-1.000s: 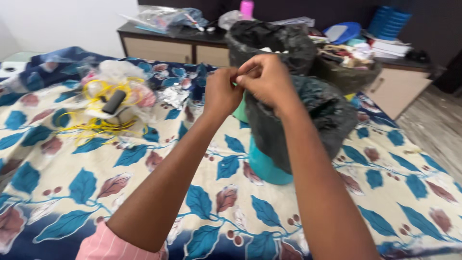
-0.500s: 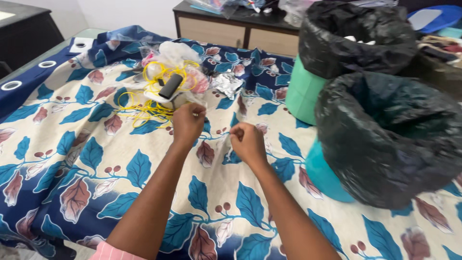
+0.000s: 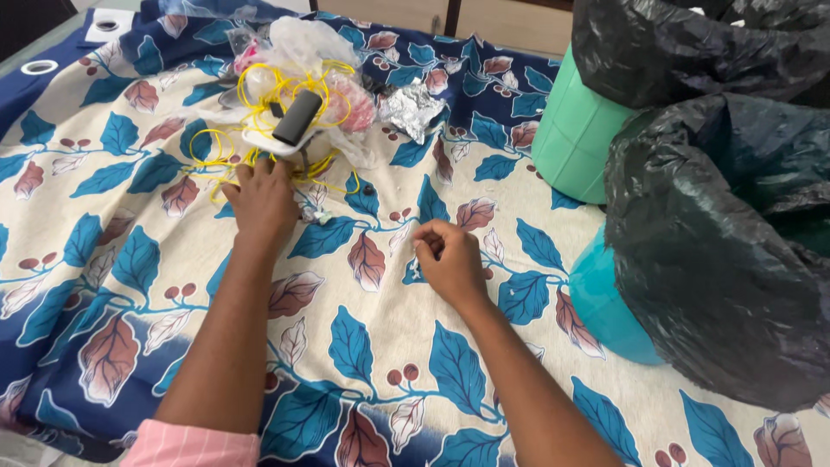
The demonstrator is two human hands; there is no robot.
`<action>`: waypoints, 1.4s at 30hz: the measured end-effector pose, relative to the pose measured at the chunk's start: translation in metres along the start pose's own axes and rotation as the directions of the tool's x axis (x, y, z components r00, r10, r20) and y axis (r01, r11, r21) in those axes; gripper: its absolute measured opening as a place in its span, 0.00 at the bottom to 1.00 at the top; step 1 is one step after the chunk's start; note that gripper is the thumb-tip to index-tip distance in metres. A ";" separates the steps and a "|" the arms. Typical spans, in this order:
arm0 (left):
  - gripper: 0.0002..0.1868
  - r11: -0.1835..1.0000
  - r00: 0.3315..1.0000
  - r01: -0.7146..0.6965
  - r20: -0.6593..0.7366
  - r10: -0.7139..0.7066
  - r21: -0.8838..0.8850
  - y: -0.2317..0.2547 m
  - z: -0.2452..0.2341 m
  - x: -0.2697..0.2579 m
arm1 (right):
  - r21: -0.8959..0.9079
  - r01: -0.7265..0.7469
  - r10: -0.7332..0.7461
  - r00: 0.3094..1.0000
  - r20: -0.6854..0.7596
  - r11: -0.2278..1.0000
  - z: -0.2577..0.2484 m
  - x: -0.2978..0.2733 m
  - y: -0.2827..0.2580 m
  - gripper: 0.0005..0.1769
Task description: The person sorts various items on a floral-patterned table into three separate bins lined with black plastic bags. They handle yellow cables, a remote, a white plastic container, a red lid, and crumpled plastic, placing each into one of the bins. The bins are then arranged side by side on the table.
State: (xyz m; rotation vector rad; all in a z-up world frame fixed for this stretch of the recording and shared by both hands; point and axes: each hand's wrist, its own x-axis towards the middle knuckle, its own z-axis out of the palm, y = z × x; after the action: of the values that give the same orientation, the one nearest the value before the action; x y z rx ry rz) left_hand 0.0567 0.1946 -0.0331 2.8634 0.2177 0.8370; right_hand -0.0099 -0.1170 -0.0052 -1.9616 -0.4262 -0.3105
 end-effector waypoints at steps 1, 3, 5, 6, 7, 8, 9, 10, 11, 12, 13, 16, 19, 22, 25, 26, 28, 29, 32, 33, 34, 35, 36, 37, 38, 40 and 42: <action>0.21 0.998 1.000 -0.024 -0.010 0.024 0.061 -0.001 -0.003 0.004 | -0.009 -0.007 0.006 1.000 -0.001 1.000 0.000 0.002 -0.002 0.04; 0.19 0.996 0.999 -0.010 0.050 0.006 0.089 0.004 -0.010 0.006 | -0.026 -0.023 0.023 1.000 -0.006 0.999 -0.001 0.001 -0.006 0.04; 0.16 0.993 0.995 -0.034 0.095 0.023 0.114 0.013 -0.019 0.004 | -0.025 -0.016 0.016 1.000 -0.019 1.000 -0.001 0.000 -0.007 0.04; 0.15 0.990 0.993 -0.062 0.109 0.049 0.124 0.020 -0.024 0.000 | -0.026 -0.011 0.011 1.000 -0.026 1.000 -0.001 -0.001 -0.008 0.04; 0.14 0.987 0.990 -0.090 0.119 0.075 0.134 0.030 -0.030 -0.003 | -0.010 -0.011 0.011 1.000 -0.029 1.000 -0.001 0.001 -0.007 0.04; 0.13 0.989 0.993 -0.103 0.075 0.096 0.106 0.044 -0.034 -0.005 | 0.006 -0.011 0.011 0.999 -0.033 1.000 -0.001 0.001 -0.007 0.04; 0.12 0.990 0.993 -0.116 0.034 0.114 0.079 0.059 -0.039 -0.010 | 0.022 -0.013 0.014 0.999 -0.034 1.000 -0.001 0.000 -0.006 0.04; 0.12 0.990 0.991 -0.130 -0.009 0.130 0.053 0.075 -0.045 -0.016 | 0.036 -0.028 0.030 0.998 -0.061 0.999 -0.002 -0.002 -0.004 0.04; 0.11 0.991 0.991 -0.134 -0.027 0.134 -0.019 0.093 -0.052 -0.021 | 0.053 -0.037 0.042 0.995 -0.089 0.998 -0.001 -0.001 -0.001 0.04; 0.11 0.986 0.990 -0.140 -0.045 0.136 -0.090 0.110 -0.060 -0.026 | 0.070 -0.045 0.053 0.992 -0.117 0.997 -0.001 0.001 0.002 0.04; 0.12 0.986 0.987 -0.162 -0.024 0.161 -0.047 0.126 -0.068 -0.032 | 0.069 -0.049 0.060 0.985 -0.165 0.996 -0.001 0.001 0.006 0.05; 0.08 0.965 0.981 -0.195 -0.041 0.190 -0.176 0.170 -0.084 -0.047 | 0.197 -0.078 0.125 0.962 -0.242 0.977 -0.003 0.005 0.021 0.12; 0.08 0.889 0.942 -0.331 -0.162 0.294 -0.317 0.203 -0.088 -0.064 | 0.488 -0.142 0.259 0.949 -0.181 0.861 -0.011 0.010 0.034 0.21; 0.10 0.773 0.934 -0.331 -0.070 0.350 -0.542 0.218 -0.084 -0.072 | 0.615 -0.201 0.359 0.922 -0.143 0.763 -0.018 0.010 0.031 0.24; 0.15 0.592 0.918 -0.337 -0.117 0.378 -0.732 0.220 -0.081 -0.081 | 0.690 -0.251 0.422 0.902 -0.087 0.679 -0.030 0.007 0.014 0.20; 0.18 0.545 0.919 -0.341 -0.150 0.365 -0.766 0.220 -0.081 -0.084 | 0.702 -0.268 0.436 0.898 -0.066 0.659 -0.033 0.007 0.009 0.19; 0.21 0.497 0.930 -0.316 -0.161 0.330 -0.809 0.219 -0.082 -0.084 | 0.735 -0.264 0.429 0.902 -0.041 0.625 -0.035 0.010 0.004 0.18; 0.20 0.500 0.941 -0.279 -0.131 0.310 -0.820 0.217 -0.084 -0.084 | 0.755 -0.247 0.413 0.910 -0.035 0.607 -0.034 0.011 0.004 0.18; 0.33 0.629 0.968 -0.246 -0.154 0.199 -0.737 0.214 -0.092 -0.082 | 0.788 -0.301 0.437 0.899 0.046 0.537 -0.035 0.007 0.003 0.18; 0.41 0.687 0.969 -0.246 -0.191 0.157 -0.683 0.214 -0.095 -0.079 | 0.794 -0.330 0.448 0.890 0.082 0.511 -0.036 0.007 0.003 0.18; 0.47 0.678 0.955 -0.294 -0.229 0.186 -0.674 0.212 -0.098 -0.077 | 0.809 -0.319 0.438 0.895 0.084 0.495 -0.036 0.009 0.003 0.18; 0.52 0.666 0.941 -0.337 -0.263 0.213 -0.666 0.209 -0.100 -0.077 | 0.822 -0.310 0.432 0.898 0.087 0.478 -0.036 0.008 0.005 0.18; 0.58 0.652 0.924 -0.380 -0.297 0.240 -0.656 0.206 -0.101 -0.077 | 0.834 -0.302 0.426 0.900 0.090 0.462 -0.036 0.008 0.008 0.18; 0.58 0.680 0.928 -0.372 -0.236 0.289 -0.632 0.205 -0.102 -0.078 | 0.857 -0.282 0.415 0.905 0.090 0.430 -0.035 0.008 0.011 0.17; 0.59 0.705 0.927 -0.367 -0.172 0.335 -0.606 0.204 -0.101 -0.079 | 0.879 -0.262 0.404 0.911 0.089 0.398 -0.036 0.008 0.015 0.17; 0.57 0.756 0.927 -0.331 -0.045 0.372 -0.564 0.204 -0.102 -0.080 | 0.902 -0.240 0.400 0.913 0.084 0.358 -0.040 0.010 0.020 0.17; 0.55 0.805 0.930 -0.267 0.077 0.359 -0.530 0.206 -0.104 -0.081 | 0.909 -0.237 0.420 0.904 0.077 0.344 -0.044 0.011 0.022 0.18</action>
State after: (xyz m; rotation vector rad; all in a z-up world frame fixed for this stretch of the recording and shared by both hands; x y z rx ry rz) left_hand -0.0477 -0.0105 0.0493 2.4602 -0.4534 0.5691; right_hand 0.0085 -0.1637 -0.0006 -0.8475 -0.0101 0.0535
